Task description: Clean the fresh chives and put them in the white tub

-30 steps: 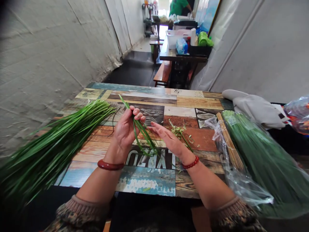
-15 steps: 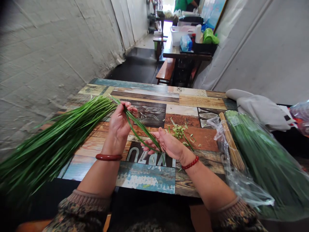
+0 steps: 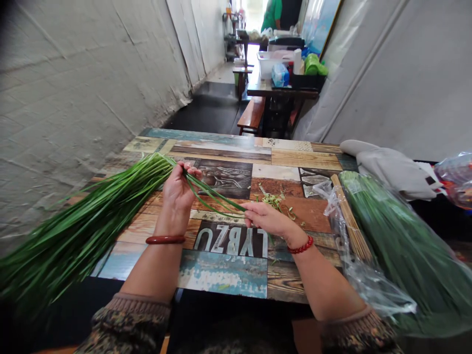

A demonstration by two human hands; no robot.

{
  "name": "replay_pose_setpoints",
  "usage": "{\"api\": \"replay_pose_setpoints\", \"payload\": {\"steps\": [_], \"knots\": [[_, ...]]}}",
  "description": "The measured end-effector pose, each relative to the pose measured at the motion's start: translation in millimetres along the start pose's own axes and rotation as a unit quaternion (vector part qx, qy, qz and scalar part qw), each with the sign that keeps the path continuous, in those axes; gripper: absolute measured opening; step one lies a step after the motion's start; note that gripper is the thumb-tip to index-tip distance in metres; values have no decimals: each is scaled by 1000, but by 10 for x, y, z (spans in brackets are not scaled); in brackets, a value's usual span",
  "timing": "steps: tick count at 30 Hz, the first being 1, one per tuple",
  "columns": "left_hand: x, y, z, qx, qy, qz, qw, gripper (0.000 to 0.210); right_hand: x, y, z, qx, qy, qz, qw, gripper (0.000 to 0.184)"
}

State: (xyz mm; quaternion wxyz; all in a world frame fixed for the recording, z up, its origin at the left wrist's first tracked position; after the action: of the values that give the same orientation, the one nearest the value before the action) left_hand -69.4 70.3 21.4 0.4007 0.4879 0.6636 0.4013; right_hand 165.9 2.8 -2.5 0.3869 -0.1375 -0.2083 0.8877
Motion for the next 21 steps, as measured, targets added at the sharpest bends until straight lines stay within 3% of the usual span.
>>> {"api": "replay_pose_setpoints", "payload": {"steps": [7, 15, 18, 21], "knots": [[-45, 10, -61, 53, 8, 21, 998, 23, -51, -144, -129, -261, -38, -128, 956, 29], [-108, 81, -48, 22, -16, 35, 999, 30, -86, -221, -71, -391, 27, -293, 872, 27], [-78, 83, -171, 5, 17, 26, 1000, 32, -124, -333, -68, -336, 26, -312, 888, 29], [-72, 105, -233, -7, 21, 34, 999, 32, -87, -343, -59, -244, -15, -258, 935, 28]]}}
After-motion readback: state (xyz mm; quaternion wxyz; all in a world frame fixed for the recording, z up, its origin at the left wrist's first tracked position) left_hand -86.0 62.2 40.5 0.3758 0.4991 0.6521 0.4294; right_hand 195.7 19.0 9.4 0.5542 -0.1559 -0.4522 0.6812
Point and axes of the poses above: each hand's wrist, its own x-axis towards the middle knuckle, its own y-axis out of the palm, z = x × y, the point moved 3 cm from there along x, towards the middle knuckle, and after that the axes turned 11 degrees about -x, right-handed, at the moved point
